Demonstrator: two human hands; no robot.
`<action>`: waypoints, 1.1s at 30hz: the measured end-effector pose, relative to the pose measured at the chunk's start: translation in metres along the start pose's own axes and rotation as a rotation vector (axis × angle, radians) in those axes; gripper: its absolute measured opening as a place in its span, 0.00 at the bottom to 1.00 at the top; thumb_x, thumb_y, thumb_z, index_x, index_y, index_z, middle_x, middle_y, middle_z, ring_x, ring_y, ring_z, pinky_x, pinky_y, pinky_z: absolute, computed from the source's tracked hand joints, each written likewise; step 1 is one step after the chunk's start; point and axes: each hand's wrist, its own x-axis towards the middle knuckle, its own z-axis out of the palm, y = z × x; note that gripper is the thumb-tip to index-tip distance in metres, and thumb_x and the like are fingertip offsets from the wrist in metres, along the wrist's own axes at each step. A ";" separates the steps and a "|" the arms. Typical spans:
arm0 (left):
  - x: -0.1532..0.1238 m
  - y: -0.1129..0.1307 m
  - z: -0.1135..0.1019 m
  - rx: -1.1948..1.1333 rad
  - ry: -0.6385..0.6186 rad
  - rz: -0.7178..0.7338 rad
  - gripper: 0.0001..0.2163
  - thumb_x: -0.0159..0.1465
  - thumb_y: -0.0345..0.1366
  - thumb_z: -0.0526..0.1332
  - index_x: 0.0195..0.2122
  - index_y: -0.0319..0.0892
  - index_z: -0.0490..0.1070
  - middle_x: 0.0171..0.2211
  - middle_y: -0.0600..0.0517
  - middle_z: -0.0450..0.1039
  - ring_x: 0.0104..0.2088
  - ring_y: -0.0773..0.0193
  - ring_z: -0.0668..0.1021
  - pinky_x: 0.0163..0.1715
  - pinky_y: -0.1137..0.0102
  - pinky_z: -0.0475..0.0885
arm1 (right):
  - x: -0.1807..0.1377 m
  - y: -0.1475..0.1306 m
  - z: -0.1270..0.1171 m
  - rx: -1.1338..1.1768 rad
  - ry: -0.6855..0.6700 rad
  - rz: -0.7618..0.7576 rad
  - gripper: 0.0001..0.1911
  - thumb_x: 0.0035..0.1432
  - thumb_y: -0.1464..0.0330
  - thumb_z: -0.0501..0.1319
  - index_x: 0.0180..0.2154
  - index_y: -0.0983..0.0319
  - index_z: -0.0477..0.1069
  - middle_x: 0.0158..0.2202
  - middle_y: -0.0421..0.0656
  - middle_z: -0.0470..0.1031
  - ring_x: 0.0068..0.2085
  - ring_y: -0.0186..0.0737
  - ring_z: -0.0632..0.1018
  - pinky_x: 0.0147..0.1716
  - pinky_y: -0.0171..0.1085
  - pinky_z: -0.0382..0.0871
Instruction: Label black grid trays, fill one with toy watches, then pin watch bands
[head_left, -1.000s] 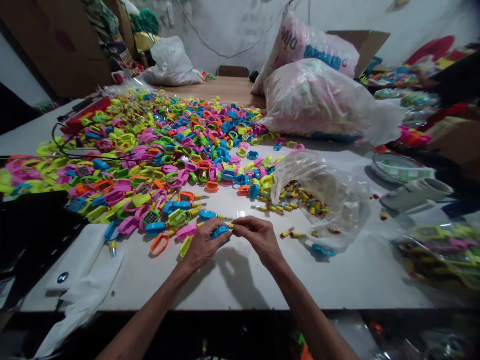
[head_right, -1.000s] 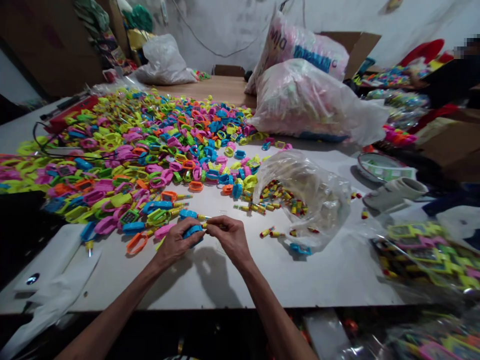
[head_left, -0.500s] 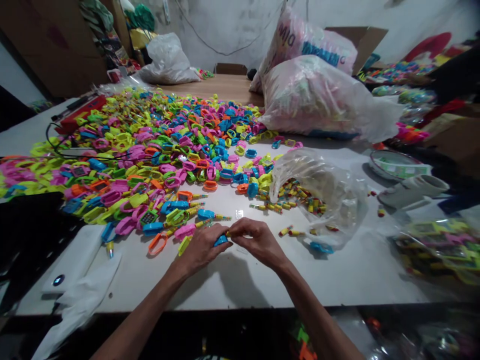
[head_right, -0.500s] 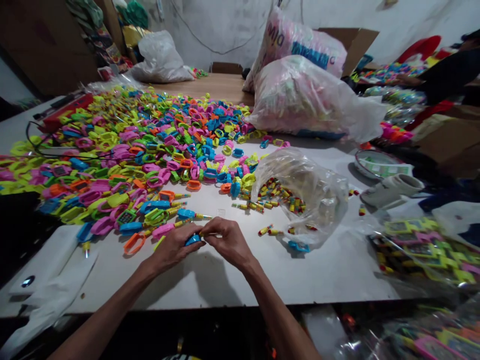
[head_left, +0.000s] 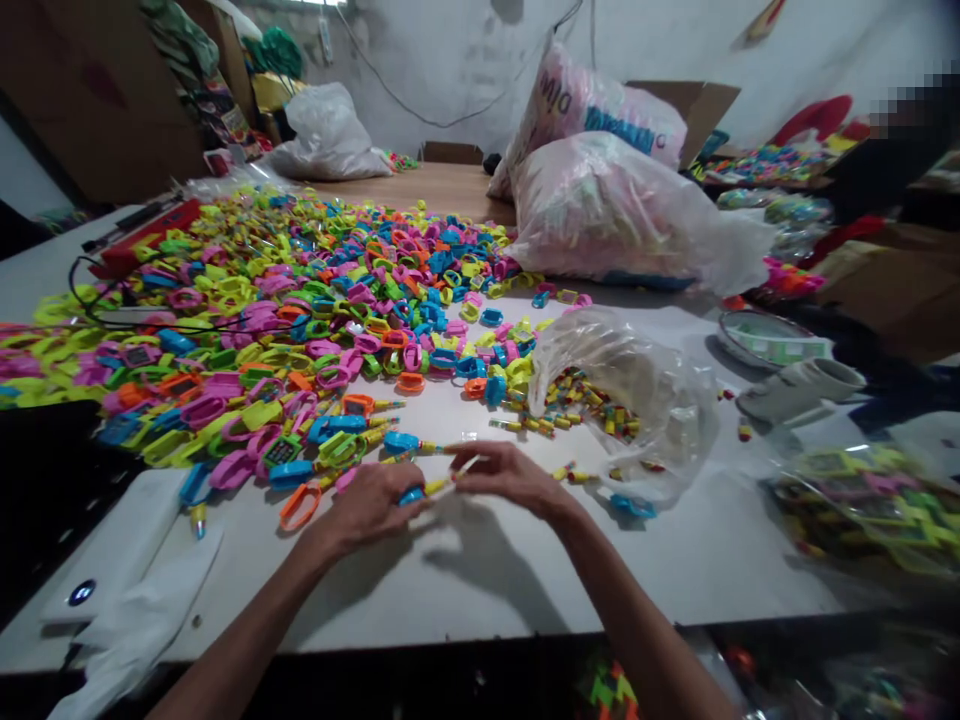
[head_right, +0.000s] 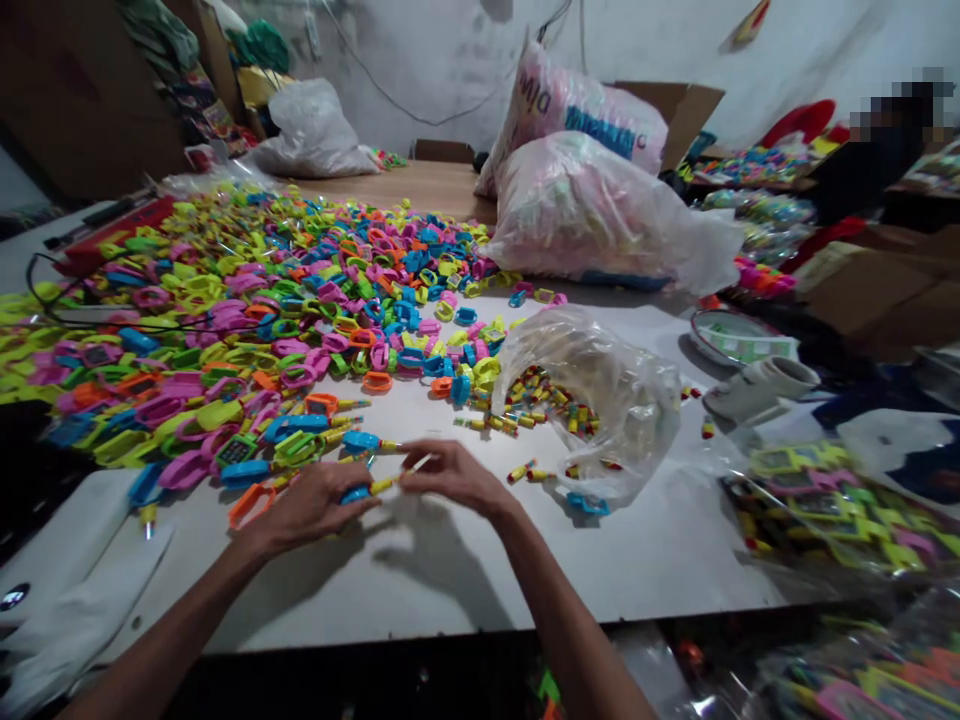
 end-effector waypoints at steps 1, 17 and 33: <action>0.003 -0.005 -0.007 0.114 0.063 -0.045 0.10 0.61 0.42 0.56 0.31 0.41 0.70 0.30 0.51 0.70 0.32 0.61 0.72 0.32 0.70 0.63 | 0.006 0.003 -0.010 -0.172 0.141 0.032 0.20 0.50 0.64 0.64 0.46 0.64 0.71 0.41 0.47 0.73 0.35 0.39 0.74 0.32 0.35 0.67; 0.135 -0.068 -0.010 0.149 0.298 -0.296 0.08 0.56 0.32 0.59 0.37 0.40 0.70 0.42 0.45 0.70 0.43 0.55 0.72 0.43 0.65 0.63 | 0.028 0.033 -0.023 -0.660 0.476 0.252 0.03 0.46 0.73 0.56 0.22 0.63 0.65 0.22 0.42 0.70 0.28 0.39 0.72 0.24 0.33 0.57; 0.059 0.007 0.032 -0.811 0.555 -0.337 0.12 0.48 0.30 0.52 0.32 0.38 0.69 0.35 0.51 0.67 0.22 0.73 0.71 0.16 0.76 0.69 | 0.011 -0.005 0.048 0.490 0.633 -0.075 0.14 0.40 0.64 0.69 0.30 0.65 0.72 0.25 0.41 0.74 0.26 0.36 0.75 0.26 0.35 0.69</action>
